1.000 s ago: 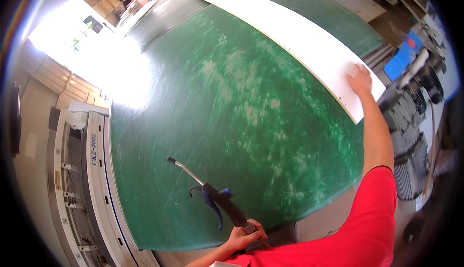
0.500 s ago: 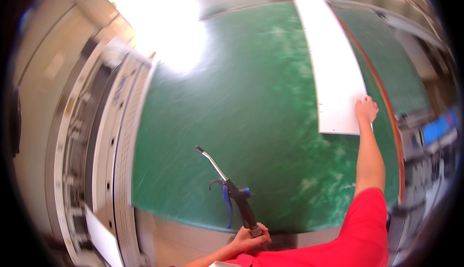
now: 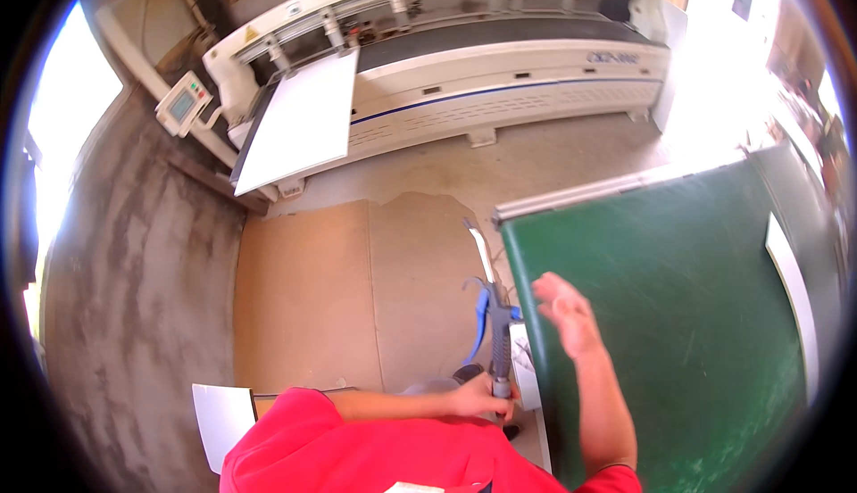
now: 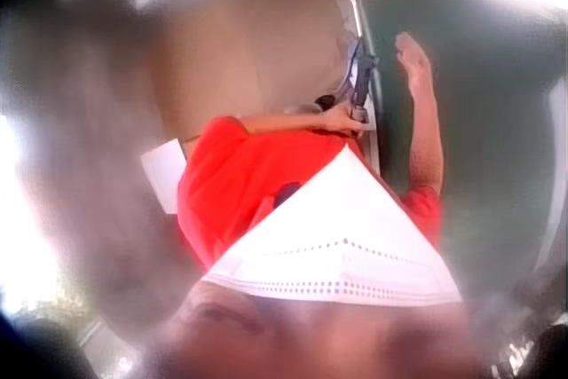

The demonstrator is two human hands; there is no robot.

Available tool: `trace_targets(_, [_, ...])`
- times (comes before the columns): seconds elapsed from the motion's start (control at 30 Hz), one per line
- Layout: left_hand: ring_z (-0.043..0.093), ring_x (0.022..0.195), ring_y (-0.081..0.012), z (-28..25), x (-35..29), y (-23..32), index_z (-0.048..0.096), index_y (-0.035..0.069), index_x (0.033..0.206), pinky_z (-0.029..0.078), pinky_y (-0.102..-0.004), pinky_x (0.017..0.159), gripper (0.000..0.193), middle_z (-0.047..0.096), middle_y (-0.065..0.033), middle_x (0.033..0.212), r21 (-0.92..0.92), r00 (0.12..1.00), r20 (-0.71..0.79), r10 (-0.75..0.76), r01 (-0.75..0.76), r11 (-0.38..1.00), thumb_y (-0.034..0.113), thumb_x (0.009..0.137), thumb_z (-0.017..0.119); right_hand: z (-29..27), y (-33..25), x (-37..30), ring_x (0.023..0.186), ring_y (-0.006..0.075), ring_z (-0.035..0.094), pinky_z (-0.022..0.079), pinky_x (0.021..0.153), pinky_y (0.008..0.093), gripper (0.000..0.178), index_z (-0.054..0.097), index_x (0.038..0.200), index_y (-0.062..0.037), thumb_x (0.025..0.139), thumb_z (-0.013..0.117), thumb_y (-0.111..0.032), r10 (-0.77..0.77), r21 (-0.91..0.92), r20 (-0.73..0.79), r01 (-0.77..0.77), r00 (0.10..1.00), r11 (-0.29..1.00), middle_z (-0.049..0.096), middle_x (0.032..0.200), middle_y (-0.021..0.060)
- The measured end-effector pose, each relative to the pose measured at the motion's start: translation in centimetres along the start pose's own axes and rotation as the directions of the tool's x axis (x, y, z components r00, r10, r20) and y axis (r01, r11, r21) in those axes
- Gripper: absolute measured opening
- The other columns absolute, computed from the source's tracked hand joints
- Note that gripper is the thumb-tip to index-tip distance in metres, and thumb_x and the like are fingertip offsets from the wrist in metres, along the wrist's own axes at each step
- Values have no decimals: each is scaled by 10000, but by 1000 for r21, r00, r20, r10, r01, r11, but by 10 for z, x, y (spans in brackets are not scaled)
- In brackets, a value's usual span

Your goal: The person carries white panels and uses a pneumatic tool to fasten them onto a machine. They move between a green conveyor and a white machine, repeatedly handling panels and operating the tool.

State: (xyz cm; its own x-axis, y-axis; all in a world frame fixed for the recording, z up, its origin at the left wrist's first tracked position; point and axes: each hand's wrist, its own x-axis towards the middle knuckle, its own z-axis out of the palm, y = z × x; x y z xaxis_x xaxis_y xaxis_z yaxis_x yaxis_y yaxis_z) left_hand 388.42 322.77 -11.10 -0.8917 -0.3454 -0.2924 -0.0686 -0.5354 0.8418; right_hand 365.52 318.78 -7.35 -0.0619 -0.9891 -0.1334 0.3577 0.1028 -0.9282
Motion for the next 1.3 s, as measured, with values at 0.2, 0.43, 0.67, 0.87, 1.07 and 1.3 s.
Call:
trace_targets(0.2, [618,646,-189,-92,-8,90,539,-23,941,494,-306,623,244,592,-98,709,-185,978,-194,69,-106,977,92,731,584,150,16,100,1164,305,527,400,1006,438,470,439,1300,-3,950,501,-311,344,160,299,-402,890,902,554,1205,187])
trace_targets(0.43, [632,674,-250,-186,-48,96,520,-17,997,504,-346,617,288,610,-131,769,-441,957,-256,136,-241,865,172,788,584,249,36,199,911,278,606,492,859,443,453,455,1263,-26,981,439,-380,443,317,587,-696,678,644,587,958,136])
trace_targets(0.67, [604,750,-144,-301,-103,111,487,-66,1198,502,-270,719,385,627,-87,866,-37,788,-591,173,-241,970,170,909,584,313,77,363,565,148,514,474,543,321,365,485,1118,-30,961,515,-359,493,138,308,-551,814,823,509,714,38])
trace_targets(0.87, [592,671,-121,-480,-173,72,561,-59,1074,491,-249,627,283,628,-63,796,-139,572,-820,12,-220,966,151,889,606,361,105,488,559,140,514,467,541,311,340,497,1117,-45,958,526,-344,331,19,105,-335,938,942,502,701,25])
trace_targets(1.07, [597,655,-128,-659,-250,150,592,-58,972,486,-254,628,205,638,-72,769,-35,396,-917,41,-182,983,123,875,588,479,147,518,572,121,526,460,552,287,268,499,1122,-8,958,514,-219,548,-339,393,-438,738,833,525,713,29])
trace_targets(1.3, [557,649,-112,-807,-326,255,633,-41,918,450,-262,605,230,615,-42,707,205,174,-964,200,8,979,162,817,596,448,157,601,583,137,528,473,554,305,259,505,1151,-55,967,509,-237,441,-7,-2,-441,898,898,511,709,30])
